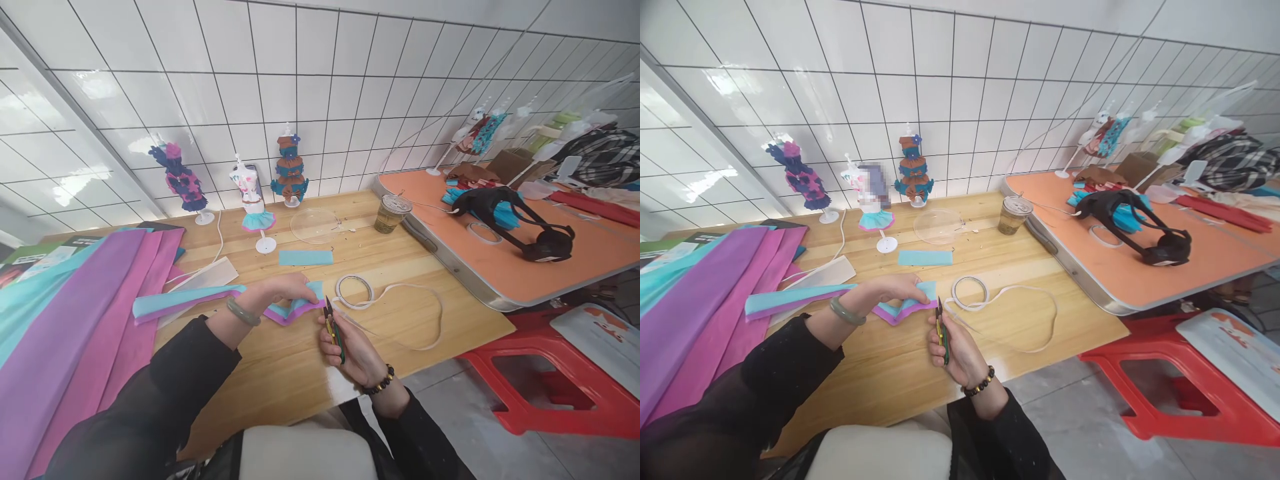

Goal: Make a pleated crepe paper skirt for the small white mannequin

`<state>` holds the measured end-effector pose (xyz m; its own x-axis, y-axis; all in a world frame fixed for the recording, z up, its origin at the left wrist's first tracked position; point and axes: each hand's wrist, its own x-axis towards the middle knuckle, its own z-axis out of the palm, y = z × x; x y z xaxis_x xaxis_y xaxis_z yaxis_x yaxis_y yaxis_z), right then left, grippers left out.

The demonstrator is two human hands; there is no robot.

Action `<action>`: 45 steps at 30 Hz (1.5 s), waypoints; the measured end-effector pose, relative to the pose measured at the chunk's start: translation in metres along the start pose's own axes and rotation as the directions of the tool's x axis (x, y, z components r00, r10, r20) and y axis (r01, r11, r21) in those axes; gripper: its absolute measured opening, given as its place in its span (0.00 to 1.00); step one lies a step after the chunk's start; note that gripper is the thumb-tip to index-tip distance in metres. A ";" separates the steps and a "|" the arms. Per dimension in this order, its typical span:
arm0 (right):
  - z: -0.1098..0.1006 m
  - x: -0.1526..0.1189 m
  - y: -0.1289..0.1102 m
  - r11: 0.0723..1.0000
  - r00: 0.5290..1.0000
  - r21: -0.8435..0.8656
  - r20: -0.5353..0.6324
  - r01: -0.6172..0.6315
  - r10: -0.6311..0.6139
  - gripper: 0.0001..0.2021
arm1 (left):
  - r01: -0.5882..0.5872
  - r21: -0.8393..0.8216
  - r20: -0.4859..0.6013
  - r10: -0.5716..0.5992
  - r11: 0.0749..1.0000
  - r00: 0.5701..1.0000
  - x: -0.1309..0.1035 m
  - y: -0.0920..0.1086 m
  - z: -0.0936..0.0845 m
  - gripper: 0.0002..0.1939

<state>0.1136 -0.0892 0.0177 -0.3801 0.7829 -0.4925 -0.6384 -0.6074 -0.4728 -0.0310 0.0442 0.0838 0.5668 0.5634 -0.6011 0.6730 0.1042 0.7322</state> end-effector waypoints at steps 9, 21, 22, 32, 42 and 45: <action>0.003 0.003 -0.003 0.997 0.999 -0.066 -0.012 0.043 -0.044 0.18 | 0.027 0.043 0.007 -0.027 0.999 1.000 0.007 -0.010 -0.002 0.13; 0.008 0.000 -0.003 0.990 0.996 -0.124 -0.056 0.062 -0.070 0.19 | 0.020 0.050 0.012 -0.020 0.999 1.000 0.010 -0.017 -0.003 0.13; 0.009 0.000 -0.003 0.990 0.996 -0.127 -0.056 0.063 -0.070 0.19 | 0.018 0.049 0.013 -0.018 0.999 1.000 0.009 -0.018 -0.003 0.14; 0.009 0.000 -0.004 0.988 0.996 -0.151 -0.067 0.043 -0.053 0.18 | 0.007 0.029 0.026 -0.008 1.000 1.000 0.008 -0.020 -0.006 0.16; 0.008 0.000 -0.004 0.986 0.995 -0.163 -0.083 0.045 -0.059 0.18 | -0.007 0.028 0.043 0.005 1.000 0.999 -0.001 -0.014 -0.008 0.17; 0.009 -0.001 -0.002 0.985 0.994 -0.165 -0.086 0.054 -0.069 0.18 | -0.033 -0.001 0.017 0.033 0.999 0.999 -0.004 -0.013 -0.008 0.17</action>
<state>0.1091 -0.0877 0.0254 -0.2762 0.8087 -0.5193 -0.5387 -0.5778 -0.6132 -0.0458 0.0470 0.0798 0.5967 0.5522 -0.5822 0.6536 0.0864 0.7519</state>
